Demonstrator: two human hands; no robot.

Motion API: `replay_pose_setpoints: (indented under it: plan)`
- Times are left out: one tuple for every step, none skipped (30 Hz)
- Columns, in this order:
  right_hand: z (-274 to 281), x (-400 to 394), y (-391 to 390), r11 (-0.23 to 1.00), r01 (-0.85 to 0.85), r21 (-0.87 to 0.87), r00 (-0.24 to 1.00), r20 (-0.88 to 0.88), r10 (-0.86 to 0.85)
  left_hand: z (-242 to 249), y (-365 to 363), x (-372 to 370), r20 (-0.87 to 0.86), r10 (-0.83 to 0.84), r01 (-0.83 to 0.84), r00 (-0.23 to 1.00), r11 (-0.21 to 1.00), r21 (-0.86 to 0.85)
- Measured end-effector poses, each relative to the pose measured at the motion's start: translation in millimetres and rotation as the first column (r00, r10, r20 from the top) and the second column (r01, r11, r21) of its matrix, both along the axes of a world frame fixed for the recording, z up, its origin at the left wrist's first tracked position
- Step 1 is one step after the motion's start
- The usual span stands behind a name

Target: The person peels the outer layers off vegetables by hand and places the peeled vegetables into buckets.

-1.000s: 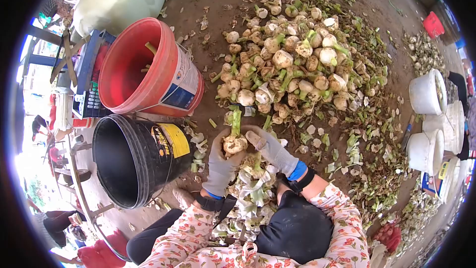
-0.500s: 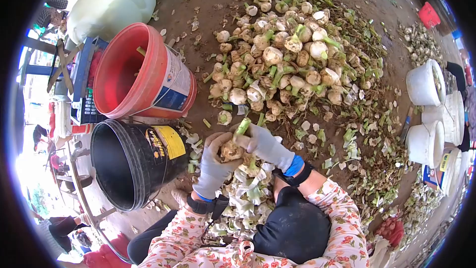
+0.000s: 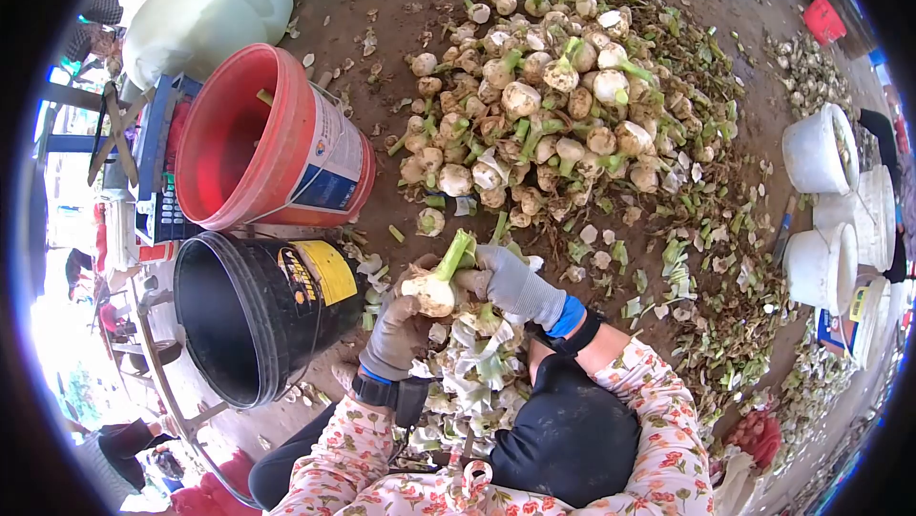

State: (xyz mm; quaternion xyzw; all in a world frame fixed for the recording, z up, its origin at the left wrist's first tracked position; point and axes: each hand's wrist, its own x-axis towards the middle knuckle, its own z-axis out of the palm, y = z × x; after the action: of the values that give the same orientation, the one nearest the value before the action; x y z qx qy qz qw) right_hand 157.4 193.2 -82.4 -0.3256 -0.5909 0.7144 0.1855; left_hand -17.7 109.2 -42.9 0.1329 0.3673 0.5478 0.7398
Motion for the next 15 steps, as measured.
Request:
replay_pose_setpoints:
  plan:
    - [-3.2,-1.2,-1.6,0.998,0.006,0.069,1.0,0.013,-0.007,-9.2,-3.7,-1.9,0.097,0.02,-0.017,0.995,0.999,-0.032]
    - [-7.0,-1.5,-1.5,0.966,0.045,0.253,0.999,-0.014,-0.043,-19.7,-7.4,-3.7,0.194,0.043,-0.031,0.98,0.997,-0.066]
    - [-7.7,-1.9,-0.1,0.9,0.085,0.427,0.996,-0.046,-0.072,-20.1,-7.2,-3.1,0.29,0.072,-0.044,0.954,0.994,-0.101]
    - [-7.3,-2.1,0.7,0.801,0.125,0.586,0.992,-0.083,-0.094,-19.5,-7.6,-3.0,0.299,0.079,-0.043,0.951,0.991,-0.126]
    - [-4.9,-2.4,-1.9,0.901,0.17,0.399,0.983,-0.13,-0.127,-18.0,-6.7,-3.2,0.307,0.087,-0.042,0.948,0.988,-0.15]
    - [8.8,-6.1,-5.9,0.96,0.2,0.194,0.971,-0.169,-0.168,-13.5,-3.8,-2.7,0.314,0.095,-0.041,0.945,0.984,-0.173]
    - [16.2,-10.0,-10.6,0.976,0.217,-0.022,0.956,-0.197,-0.217,-11.5,-2.1,-2.1,0.322,0.103,-0.04,0.941,0.98,-0.197]
    - [10.3,-14.0,-15.1,0.952,0.261,-0.16,0.914,-0.276,-0.297,-12.1,-1.5,-0.2,0.192,0.107,-0.067,0.976,0.977,-0.204]
    - [0.5,-13.1,-14.8,0.953,0.302,0.02,0.937,-0.189,-0.293,-13.1,-0.7,3.1,0.059,0.108,-0.094,0.992,0.974,-0.207]
    - [-8.1,-11.0,-12.3,0.927,0.316,0.203,0.948,-0.1,-0.302,-14.2,-0.1,5.8,-0.075,0.108,-0.121,0.991,0.971,-0.206]
    - [-15.5,-9.2,-9.9,0.873,0.304,0.382,0.946,-0.014,-0.324,-16.5,-1.5,7.4,-0.299,0.123,-0.172,0.946,0.975,-0.142]
    - [3.9,-7.7,-6.1,0.851,0.261,0.455,0.954,0.015,-0.3,-19.5,-4.1,8.2,-0.508,0.142,-0.205,0.85,0.976,-0.069]
    - [10.7,-5.6,-4.7,0.934,0.255,0.251,0.963,0.022,-0.269,-18.2,-4.6,8.9,-0.687,0.164,-0.219,0.708,0.976,0.008]
    - [14.7,-2.0,-5.4,0.971,0.235,0.03,0.971,0.022,-0.236,-14.9,-4.0,2.1,-0.663,0.104,-0.218,0.741,0.972,-0.09]
    - [16.0,0.7,-6.5,0.96,0.202,-0.191,0.979,0.015,-0.203,-13.7,-2.6,-3.2,-0.606,0.103,-0.225,0.789,0.966,-0.13]
